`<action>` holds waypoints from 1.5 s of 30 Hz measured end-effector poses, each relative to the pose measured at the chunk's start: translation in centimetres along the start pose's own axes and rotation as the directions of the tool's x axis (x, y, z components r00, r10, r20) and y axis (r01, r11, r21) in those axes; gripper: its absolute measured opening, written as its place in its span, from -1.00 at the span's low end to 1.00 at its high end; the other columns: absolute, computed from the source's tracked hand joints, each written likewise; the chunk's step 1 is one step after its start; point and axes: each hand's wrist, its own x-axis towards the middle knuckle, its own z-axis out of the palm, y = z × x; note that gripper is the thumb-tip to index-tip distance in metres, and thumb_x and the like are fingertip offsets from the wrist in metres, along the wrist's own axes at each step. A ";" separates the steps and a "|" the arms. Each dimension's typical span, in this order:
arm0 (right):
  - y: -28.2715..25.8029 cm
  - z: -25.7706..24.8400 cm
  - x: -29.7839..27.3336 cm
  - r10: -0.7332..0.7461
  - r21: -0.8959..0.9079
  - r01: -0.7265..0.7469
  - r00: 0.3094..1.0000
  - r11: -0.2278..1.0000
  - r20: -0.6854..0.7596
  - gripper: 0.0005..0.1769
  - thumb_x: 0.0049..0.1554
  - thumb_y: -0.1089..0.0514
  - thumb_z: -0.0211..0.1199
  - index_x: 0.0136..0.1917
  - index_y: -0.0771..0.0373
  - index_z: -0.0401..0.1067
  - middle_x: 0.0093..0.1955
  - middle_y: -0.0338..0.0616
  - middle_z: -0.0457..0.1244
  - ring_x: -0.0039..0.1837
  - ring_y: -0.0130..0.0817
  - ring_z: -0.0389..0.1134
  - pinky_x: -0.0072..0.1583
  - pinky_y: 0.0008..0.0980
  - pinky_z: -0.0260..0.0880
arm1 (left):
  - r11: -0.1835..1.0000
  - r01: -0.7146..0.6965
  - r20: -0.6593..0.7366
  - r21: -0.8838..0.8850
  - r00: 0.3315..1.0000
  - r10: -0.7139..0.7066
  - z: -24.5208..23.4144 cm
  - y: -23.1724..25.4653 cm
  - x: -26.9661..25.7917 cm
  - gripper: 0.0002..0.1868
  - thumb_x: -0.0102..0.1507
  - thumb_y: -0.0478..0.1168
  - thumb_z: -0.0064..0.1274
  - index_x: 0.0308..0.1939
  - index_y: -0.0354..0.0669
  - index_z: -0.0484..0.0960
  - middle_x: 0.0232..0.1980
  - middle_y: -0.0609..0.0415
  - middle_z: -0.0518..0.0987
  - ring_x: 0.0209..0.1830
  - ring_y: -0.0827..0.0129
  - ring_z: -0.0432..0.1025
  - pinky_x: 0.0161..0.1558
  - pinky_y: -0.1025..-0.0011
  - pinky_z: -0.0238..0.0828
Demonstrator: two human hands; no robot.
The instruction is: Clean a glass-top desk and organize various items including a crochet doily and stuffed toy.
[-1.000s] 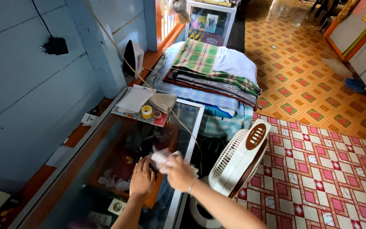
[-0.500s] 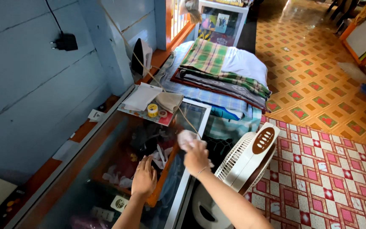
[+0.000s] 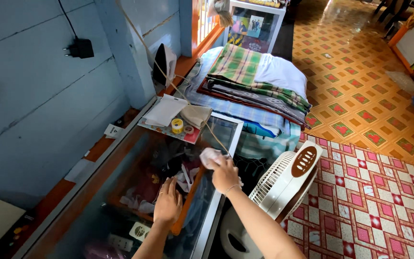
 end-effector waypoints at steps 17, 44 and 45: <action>-6.2 0.3 -6.3 -0.242 0.154 0.270 0.954 0.951 -0.178 -0.45 0.05 0.22 0.25 0.31 -0.12 0.51 0.38 -0.17 0.19 0.37 -0.07 0.13 0.20 0.02 0.18 | 0.991 -0.128 -0.081 0.032 0.988 0.131 1.1 -1.1 0.4 -0.42 0.35 -0.11 -0.17 0.41 -0.29 0.21 0.48 -0.17 0.21 0.56 -0.04 0.03 0.45 0.11 0.05; 2.5 0.4 1.8 -0.393 0.003 0.400 0.901 0.916 -0.184 -0.48 0.06 0.17 0.24 0.29 -0.21 0.49 0.40 -0.23 0.22 0.41 -0.06 0.13 0.20 0.14 0.19 | 0.980 0.002 -0.354 0.201 0.933 0.071 3.3 0.9 5.4 -0.58 0.23 -0.15 -0.04 0.15 -0.19 0.45 0.20 -0.12 0.45 0.24 -0.04 0.31 0.25 0.04 0.26; 3.2 -0.1 2.3 -0.371 -0.026 0.374 0.906 0.927 -0.205 -0.46 0.03 0.17 0.24 0.28 -0.22 0.49 0.37 -0.22 0.22 0.42 -0.06 0.12 0.17 0.18 0.18 | 0.975 -0.046 -0.396 0.216 0.909 0.131 4.6 0.3 6.2 -0.59 0.25 -0.19 -0.07 0.17 -0.21 0.45 0.21 -0.16 0.45 0.24 -0.08 0.31 0.23 0.02 0.25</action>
